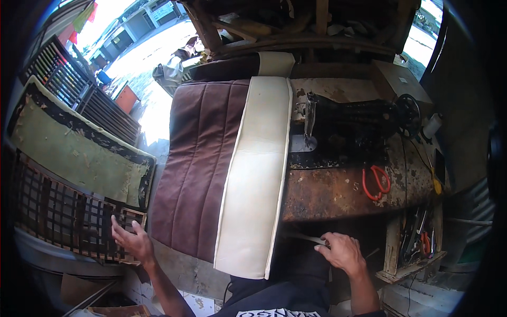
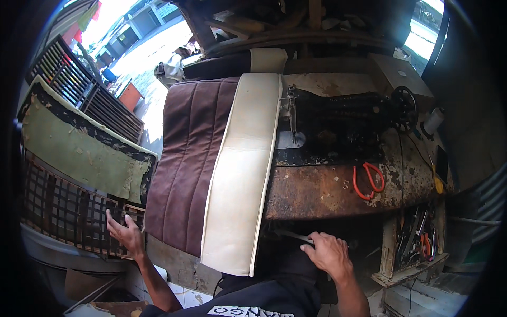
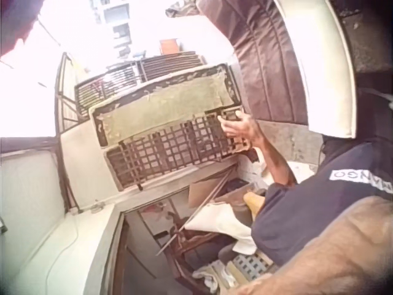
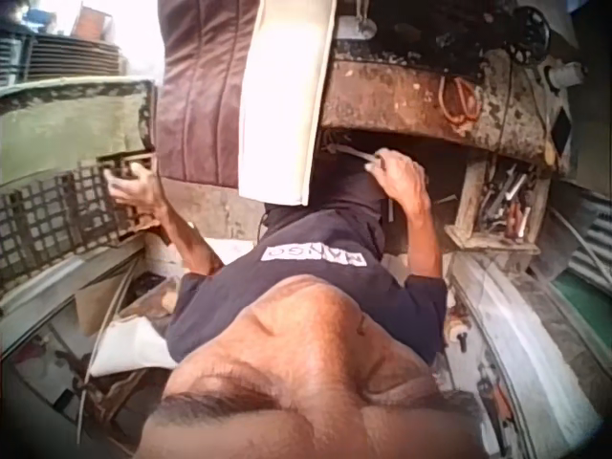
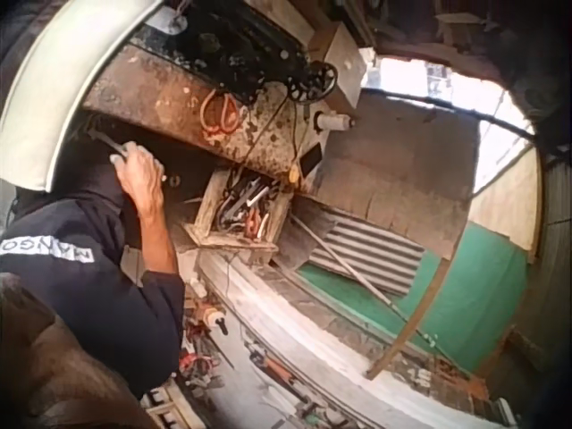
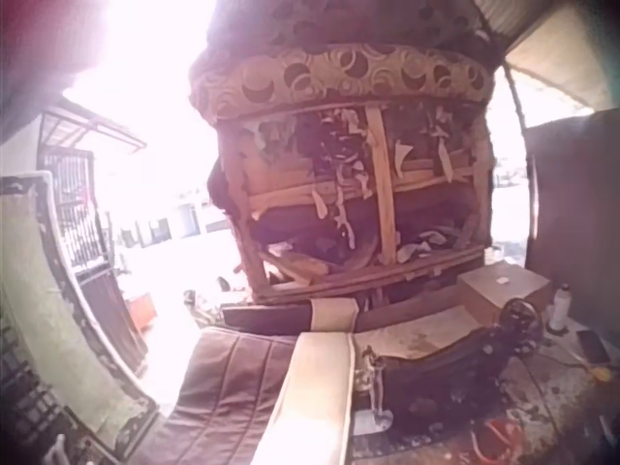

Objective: The person uses a sewing machine to stitch two different colored fabric panels together, then uses shears to trim the excess material.

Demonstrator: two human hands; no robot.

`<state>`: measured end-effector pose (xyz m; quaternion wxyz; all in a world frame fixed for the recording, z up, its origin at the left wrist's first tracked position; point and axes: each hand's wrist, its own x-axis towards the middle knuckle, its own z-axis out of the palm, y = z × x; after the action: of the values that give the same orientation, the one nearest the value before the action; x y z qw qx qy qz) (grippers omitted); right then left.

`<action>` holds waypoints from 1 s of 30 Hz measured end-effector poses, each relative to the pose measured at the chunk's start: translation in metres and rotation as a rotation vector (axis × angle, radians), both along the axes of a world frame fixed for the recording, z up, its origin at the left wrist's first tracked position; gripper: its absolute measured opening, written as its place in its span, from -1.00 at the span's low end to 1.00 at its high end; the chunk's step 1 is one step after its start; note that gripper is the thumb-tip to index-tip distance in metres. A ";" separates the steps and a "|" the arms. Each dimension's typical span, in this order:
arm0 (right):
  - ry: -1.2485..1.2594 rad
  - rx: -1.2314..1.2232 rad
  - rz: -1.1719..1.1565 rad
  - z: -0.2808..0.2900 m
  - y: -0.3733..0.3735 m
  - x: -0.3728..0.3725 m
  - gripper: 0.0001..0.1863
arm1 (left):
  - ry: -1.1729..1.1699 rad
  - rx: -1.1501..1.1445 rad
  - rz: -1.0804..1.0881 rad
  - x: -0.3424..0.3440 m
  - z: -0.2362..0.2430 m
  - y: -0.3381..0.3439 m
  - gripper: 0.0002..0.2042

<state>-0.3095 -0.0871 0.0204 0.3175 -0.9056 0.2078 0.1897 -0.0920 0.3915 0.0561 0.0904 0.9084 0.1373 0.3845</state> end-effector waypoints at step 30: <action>-0.953 0.081 -0.677 0.030 0.045 -0.020 -0.48 | 0.455 -0.261 -0.360 0.265 -0.062 -0.162 -0.08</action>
<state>-0.3299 -0.0419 0.0504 0.4530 -0.7614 0.3125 -0.3426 0.1735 0.2295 -0.0056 0.2397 0.9615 0.0390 0.1286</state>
